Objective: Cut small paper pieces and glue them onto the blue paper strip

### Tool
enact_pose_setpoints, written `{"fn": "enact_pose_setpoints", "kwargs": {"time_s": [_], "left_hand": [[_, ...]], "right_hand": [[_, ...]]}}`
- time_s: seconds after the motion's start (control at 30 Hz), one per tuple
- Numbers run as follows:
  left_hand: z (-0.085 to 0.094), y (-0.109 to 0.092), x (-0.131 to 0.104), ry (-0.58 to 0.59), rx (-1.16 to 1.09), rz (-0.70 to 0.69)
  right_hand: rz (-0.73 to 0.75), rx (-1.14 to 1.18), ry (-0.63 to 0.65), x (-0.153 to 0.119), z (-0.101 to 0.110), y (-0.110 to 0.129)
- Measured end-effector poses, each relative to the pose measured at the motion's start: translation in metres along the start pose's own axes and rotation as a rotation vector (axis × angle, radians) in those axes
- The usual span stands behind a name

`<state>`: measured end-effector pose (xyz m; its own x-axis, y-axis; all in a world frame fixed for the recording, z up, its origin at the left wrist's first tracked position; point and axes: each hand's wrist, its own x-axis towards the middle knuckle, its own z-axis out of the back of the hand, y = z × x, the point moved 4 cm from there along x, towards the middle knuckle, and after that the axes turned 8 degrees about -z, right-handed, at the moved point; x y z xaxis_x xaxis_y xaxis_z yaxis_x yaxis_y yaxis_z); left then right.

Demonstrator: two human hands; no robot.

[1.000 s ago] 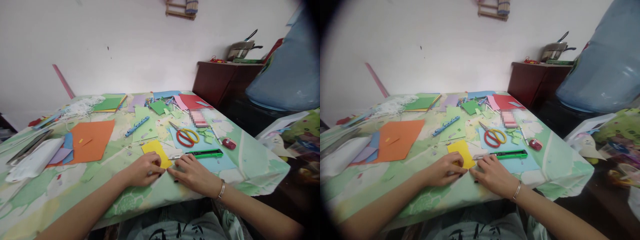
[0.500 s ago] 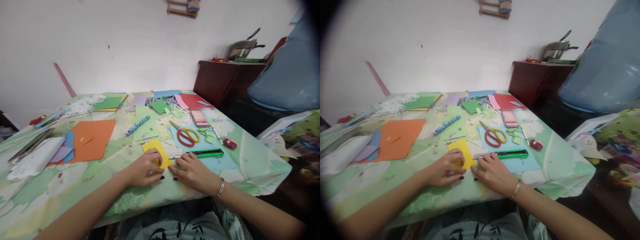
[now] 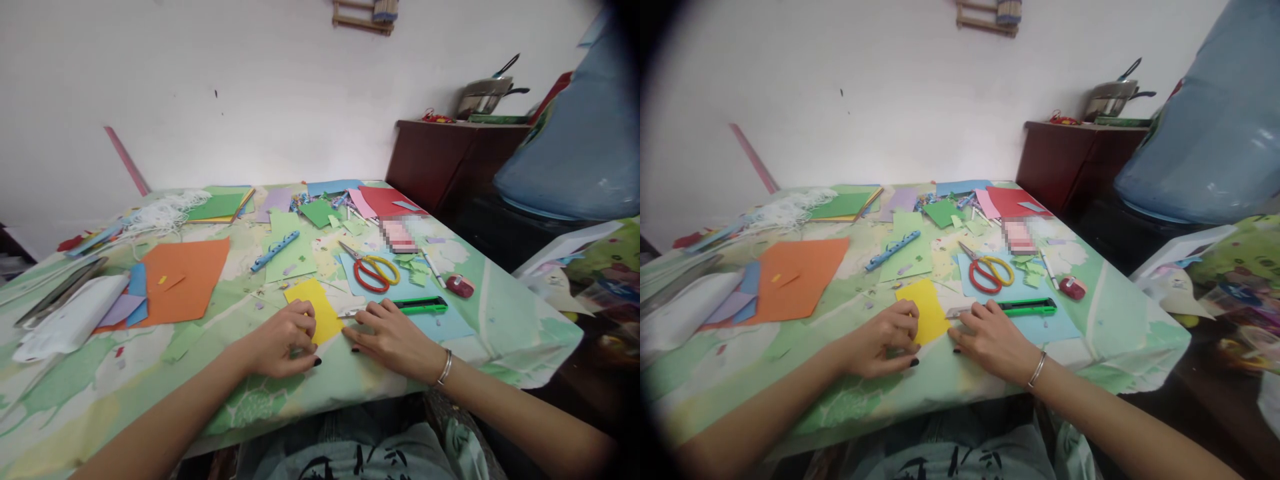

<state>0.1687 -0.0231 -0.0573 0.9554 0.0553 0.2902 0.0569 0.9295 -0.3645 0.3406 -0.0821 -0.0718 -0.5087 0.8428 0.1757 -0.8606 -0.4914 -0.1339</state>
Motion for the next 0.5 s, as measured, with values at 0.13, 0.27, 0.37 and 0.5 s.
{"fn": "enact_pose_setpoints", "kwargs": {"time_s": [0.13,0.27,0.37,0.5], "left_hand": [[-0.0002,-0.0006,-0.0019,0.008,-0.011,-0.023],[-0.0005,-0.0004,-0.0034,0.031,-0.014,-0.025],[-0.0003,-0.0008,-0.0038,0.036,-0.019,-0.025],[-0.0001,-0.0009,-0.0054,0.021,-0.043,-0.036]], "right_hand": [[-0.013,-0.008,-0.001,-0.0018,0.0003,-0.0048],[0.007,-0.025,-0.018,-0.0029,0.0005,-0.0064],[0.013,-0.027,-0.023,-0.0022,0.0013,-0.0063],[-0.003,-0.028,-0.013,-0.0015,0.003,-0.0052]]}}
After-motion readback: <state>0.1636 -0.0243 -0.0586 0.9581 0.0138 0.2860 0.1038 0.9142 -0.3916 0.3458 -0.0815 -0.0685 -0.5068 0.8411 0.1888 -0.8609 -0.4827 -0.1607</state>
